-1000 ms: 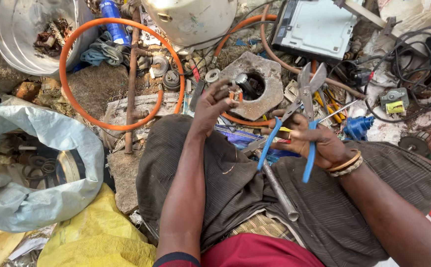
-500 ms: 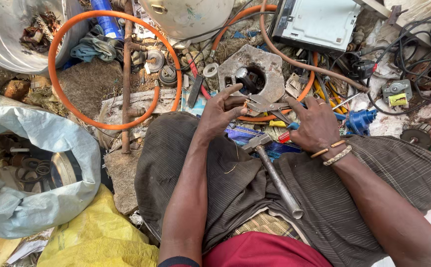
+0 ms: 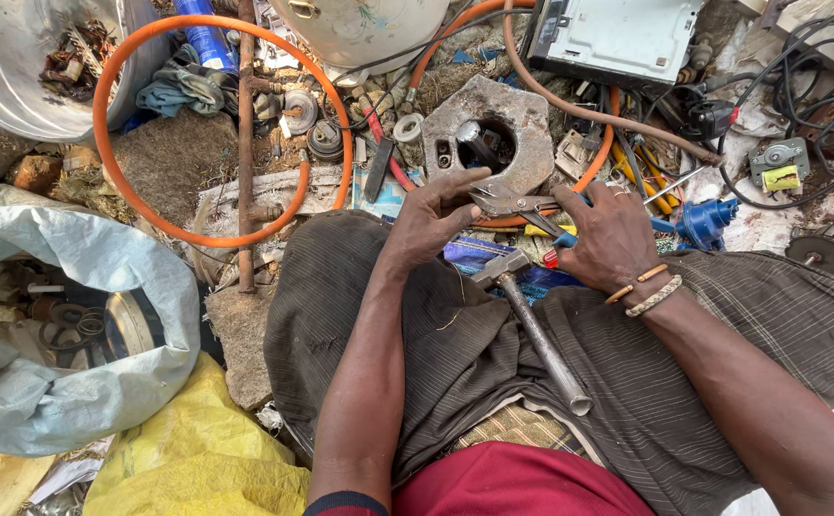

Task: The person disassembles a small cylindrical electrical component using a screwdriver and hammer, then uses pliers to strip and separate wires. The person works on the component while sitting on the ground in a cluttered outdoor area.

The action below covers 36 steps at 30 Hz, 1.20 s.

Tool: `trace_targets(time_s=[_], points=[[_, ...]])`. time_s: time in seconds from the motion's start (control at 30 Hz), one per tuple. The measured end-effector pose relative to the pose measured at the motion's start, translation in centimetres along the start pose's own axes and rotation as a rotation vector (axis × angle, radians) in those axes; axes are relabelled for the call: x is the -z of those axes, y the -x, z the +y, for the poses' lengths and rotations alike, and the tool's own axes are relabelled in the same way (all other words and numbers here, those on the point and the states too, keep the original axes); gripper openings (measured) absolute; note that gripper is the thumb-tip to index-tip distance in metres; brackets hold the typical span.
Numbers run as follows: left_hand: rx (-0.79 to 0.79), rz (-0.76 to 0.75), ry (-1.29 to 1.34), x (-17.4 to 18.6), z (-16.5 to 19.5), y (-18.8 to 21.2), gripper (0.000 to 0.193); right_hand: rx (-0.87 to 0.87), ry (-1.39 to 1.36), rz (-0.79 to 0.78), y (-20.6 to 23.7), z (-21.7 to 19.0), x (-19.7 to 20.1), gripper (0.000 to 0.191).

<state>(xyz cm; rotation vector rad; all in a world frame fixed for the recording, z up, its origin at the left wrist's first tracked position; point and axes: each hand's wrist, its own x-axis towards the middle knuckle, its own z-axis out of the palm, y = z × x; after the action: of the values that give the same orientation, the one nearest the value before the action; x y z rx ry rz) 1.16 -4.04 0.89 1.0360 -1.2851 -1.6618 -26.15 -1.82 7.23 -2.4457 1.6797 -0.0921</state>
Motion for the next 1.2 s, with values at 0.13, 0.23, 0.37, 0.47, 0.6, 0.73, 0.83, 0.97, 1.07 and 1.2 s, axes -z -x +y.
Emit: trace_targets(time_s=[0.13, 0.23, 0.37, 0.47, 0.6, 0.73, 0.83, 0.97, 1.07, 1.2], points=[[-0.022, -0.007, -0.053, 0.1, -0.5, -0.1, 0.042, 0.007, 0.005, -0.014, 0.0, 0.1, 0.1, 0.071], [-0.022, 0.01, -0.068, -0.2, -0.8, -0.3, 0.035, -0.014, 0.004, -0.061, 0.1, 0.1, 0.1, 0.071], [0.042, 0.107, -0.253, -1.0, -0.8, -0.5, 0.03, 0.007, -0.019, -0.036, 0.1, 0.2, -0.2, 0.07], [-0.013, 0.126, -0.26, -1.3, -0.7, -0.7, 0.027, 0.008, -0.025, -0.074, 0.2, 0.3, -0.8, 0.069], [-0.033, 0.126, -0.275, -1.4, -0.7, -1.0, 0.025, -0.059, -0.032, -0.194, 0.0, 0.5, -1.8, 0.066], [0.133, 0.205, -0.336, -1.7, -1.5, -1.0, 0.028, -0.012, 0.036, -0.141, -0.3, 0.7, -2.5, 0.07], [0.117, 0.341, -0.423, -1.9, -2.2, -1.3, 0.026, 0.01, 0.145, -0.099, -0.5, 1.0, -2.7, 0.074], [-0.084, 0.576, -0.313, -0.7, -1.7, -1.9, 0.022, -0.051, -0.043, -0.063, 0.0, 1.4, -2.4, 0.08], [-0.152, 0.772, -0.051, 2.3, 0.3, 0.4, 0.024, -0.052, -0.13, 0.091, 0.8, 1.7, -1.8, 0.07], [-0.3, 1.104, 0.3, 10.4, 3.7, 9.7, 0.018, -0.048, -0.153, 0.144, 1.7, 1.9, -0.9, 0.059]])
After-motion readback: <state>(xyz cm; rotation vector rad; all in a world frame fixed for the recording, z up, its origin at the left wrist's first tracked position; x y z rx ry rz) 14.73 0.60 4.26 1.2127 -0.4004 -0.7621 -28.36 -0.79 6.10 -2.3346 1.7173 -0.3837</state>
